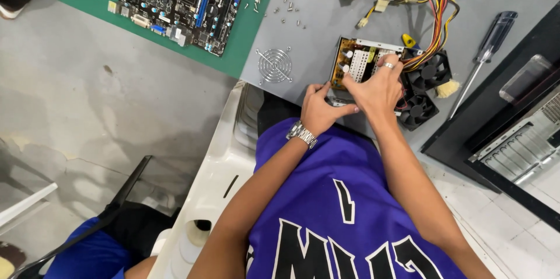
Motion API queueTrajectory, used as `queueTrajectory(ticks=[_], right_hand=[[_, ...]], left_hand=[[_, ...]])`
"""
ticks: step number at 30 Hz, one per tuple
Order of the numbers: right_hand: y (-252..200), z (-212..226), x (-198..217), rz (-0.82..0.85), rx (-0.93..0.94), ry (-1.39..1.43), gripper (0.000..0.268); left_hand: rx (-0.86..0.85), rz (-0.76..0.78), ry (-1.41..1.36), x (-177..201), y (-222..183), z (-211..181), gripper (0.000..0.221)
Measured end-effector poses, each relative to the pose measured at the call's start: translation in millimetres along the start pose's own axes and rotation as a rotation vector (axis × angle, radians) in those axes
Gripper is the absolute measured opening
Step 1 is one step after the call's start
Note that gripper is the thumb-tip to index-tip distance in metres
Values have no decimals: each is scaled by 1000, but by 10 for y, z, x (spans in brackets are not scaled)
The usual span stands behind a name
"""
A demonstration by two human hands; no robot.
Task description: Cleaning a computer power supply unit and cooling fans using a brush and screwdriver.
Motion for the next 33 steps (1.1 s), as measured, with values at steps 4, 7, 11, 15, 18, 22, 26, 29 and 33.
queueTrajectory(ticks=[4,7,11,15,18,22,26,29,33], right_hand=[[0,62,19,-4,31,-19,65],[-16,84,37,7,46,-37,65],[7,86,41,58,63,-123,65],[11,-48,-3,81,108,-143,67],[17,-5,39,34,78,-95,65],[33,-23,-3,-20,103,-59,62],[11,-15,7,13,76,-49,63],[20,-57,-23,4,72,-77,64],[12,-71,-48,-51,166,-78,64]], left_hand=[[17,0,37,16,-2,-37,115],[19,-2,54,3,15,-3,114],[14,10,34,12,19,-62,115],[34,28,34,26,-72,-133,113],[29,27,19,59,-92,-254,115],[-5,11,14,11,-34,-135,118],[3,6,50,-2,-50,-117,117],[-8,-3,43,-27,-36,-83,118],[-46,-21,33,-23,-55,-89,117]])
Point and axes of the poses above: each hand's wrist, its own y-axis towards the middle knuckle, its own x-axis out of the back of the hand, z = x × y, the point moved 1 cm from there along y, towards the middle knuckle, and after that the axes turned 10 degrees about z, right-handed, at the moved point
